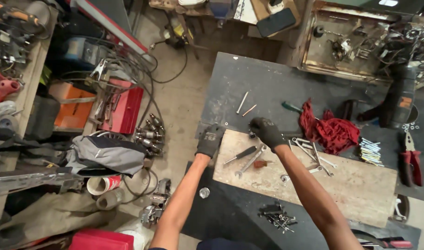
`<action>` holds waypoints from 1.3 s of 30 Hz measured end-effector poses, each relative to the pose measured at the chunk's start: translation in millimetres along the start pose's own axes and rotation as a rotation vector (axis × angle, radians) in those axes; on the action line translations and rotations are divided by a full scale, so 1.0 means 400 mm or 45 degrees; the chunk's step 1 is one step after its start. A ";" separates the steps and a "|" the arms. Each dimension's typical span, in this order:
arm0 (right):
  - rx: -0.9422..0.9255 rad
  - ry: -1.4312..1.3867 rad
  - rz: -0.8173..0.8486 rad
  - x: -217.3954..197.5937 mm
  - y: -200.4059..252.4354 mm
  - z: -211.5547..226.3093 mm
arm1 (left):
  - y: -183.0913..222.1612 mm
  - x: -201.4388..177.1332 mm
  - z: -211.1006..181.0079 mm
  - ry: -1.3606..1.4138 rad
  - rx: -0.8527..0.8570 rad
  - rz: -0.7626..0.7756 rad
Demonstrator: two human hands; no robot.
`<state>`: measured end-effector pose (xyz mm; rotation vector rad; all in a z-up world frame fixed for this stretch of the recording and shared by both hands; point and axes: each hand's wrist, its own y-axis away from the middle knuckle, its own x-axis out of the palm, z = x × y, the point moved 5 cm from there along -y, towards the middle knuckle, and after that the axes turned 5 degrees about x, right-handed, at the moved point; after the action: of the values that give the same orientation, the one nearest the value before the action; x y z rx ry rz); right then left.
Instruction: Sorting screws and bolts on a repair bench and inspecting small components
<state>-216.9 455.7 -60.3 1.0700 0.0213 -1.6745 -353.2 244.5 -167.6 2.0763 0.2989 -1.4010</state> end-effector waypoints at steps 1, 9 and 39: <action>-0.014 0.022 0.004 -0.001 0.000 0.004 | -0.015 0.025 0.007 -0.073 0.069 -0.021; -0.150 0.048 0.089 0.007 -0.041 -0.021 | 0.038 -0.071 0.034 0.038 0.166 -0.013; -0.478 0.264 -0.128 0.082 -0.081 -0.062 | -0.230 0.149 0.076 -0.011 -0.262 0.065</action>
<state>-226.5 456.4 -111.6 0.9600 0.5113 -1.5615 -397.8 290.3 -261.7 1.8968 0.3675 -1.2923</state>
